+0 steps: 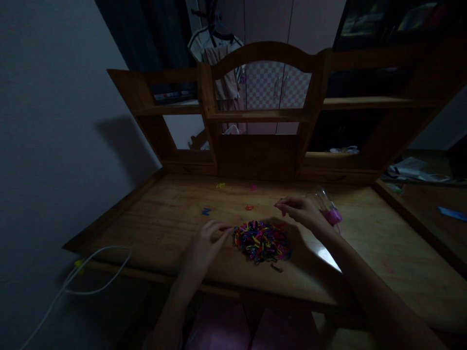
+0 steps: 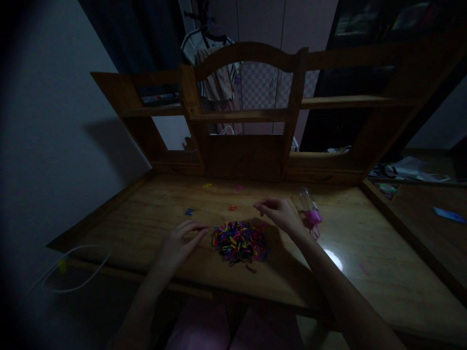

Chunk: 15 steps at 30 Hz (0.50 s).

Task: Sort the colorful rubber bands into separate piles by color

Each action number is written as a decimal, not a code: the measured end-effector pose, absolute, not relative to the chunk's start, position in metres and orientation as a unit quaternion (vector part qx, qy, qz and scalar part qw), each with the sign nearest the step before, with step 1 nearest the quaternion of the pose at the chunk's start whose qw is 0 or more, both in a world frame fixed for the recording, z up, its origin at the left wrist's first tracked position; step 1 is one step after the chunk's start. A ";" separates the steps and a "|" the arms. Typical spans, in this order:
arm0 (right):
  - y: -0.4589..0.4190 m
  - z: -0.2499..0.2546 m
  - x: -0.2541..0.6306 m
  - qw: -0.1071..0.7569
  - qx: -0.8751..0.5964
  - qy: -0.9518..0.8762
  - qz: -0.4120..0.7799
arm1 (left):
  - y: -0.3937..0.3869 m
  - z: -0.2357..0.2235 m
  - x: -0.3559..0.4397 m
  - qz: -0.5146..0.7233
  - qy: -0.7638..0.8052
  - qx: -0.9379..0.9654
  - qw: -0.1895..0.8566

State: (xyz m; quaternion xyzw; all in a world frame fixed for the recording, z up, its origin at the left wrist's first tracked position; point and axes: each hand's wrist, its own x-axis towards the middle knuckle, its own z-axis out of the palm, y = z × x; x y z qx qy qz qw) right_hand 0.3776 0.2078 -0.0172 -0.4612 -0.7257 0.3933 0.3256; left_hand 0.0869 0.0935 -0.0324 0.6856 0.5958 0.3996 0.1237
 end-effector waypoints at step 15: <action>0.209 -0.023 0.373 0.264 -0.410 -0.759 0.432 | 0.087 -0.038 0.127 0.355 0.545 0.733 0.200</action>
